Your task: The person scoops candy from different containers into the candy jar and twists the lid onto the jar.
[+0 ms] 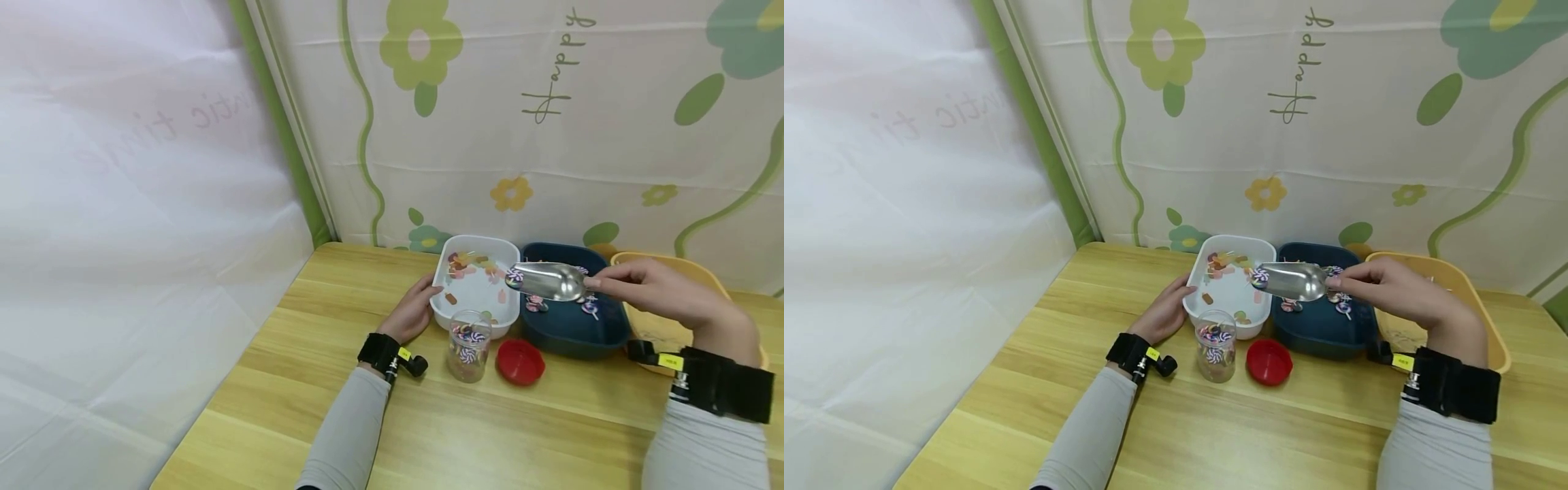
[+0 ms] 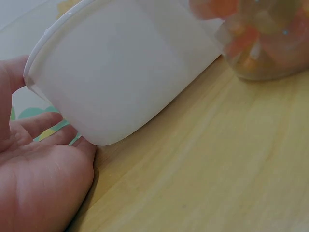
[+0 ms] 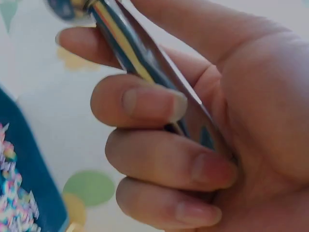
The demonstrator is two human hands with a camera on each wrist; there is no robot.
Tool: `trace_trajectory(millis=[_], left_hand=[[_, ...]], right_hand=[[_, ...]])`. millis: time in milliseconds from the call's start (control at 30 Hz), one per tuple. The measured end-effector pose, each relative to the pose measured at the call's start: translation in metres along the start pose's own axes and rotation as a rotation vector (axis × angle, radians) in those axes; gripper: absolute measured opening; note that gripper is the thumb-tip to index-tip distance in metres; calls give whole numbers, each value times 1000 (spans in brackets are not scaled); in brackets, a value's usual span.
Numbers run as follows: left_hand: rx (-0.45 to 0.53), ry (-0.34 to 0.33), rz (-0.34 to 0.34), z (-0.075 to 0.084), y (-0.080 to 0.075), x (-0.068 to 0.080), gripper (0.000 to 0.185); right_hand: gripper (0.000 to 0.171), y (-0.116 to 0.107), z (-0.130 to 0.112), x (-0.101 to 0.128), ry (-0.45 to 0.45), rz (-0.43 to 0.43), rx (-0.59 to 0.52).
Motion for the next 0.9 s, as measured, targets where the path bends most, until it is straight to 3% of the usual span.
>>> trace_trajectory(millis=[300,633,900], left_hand=[[-9,1,-9,1,1,-1,56],[0,-10,7,0,0,2,53],[-7,6,-23,1,1,1,53]], right_hand=[[24,9,-63,21,-266,-38,43],[21,14,-72,30,-248,-40,95],[21,15,-75,30,-228,-40,104]])
Point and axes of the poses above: each hand's wrist, its own x-axis away from the middle knuckle, its own y-axis out of the palm, z = x × y, the point moved 7 cm from there along -x, towards the middle knuckle, and after that the axes turned 15 degrees about y, right-handed, at the moved point
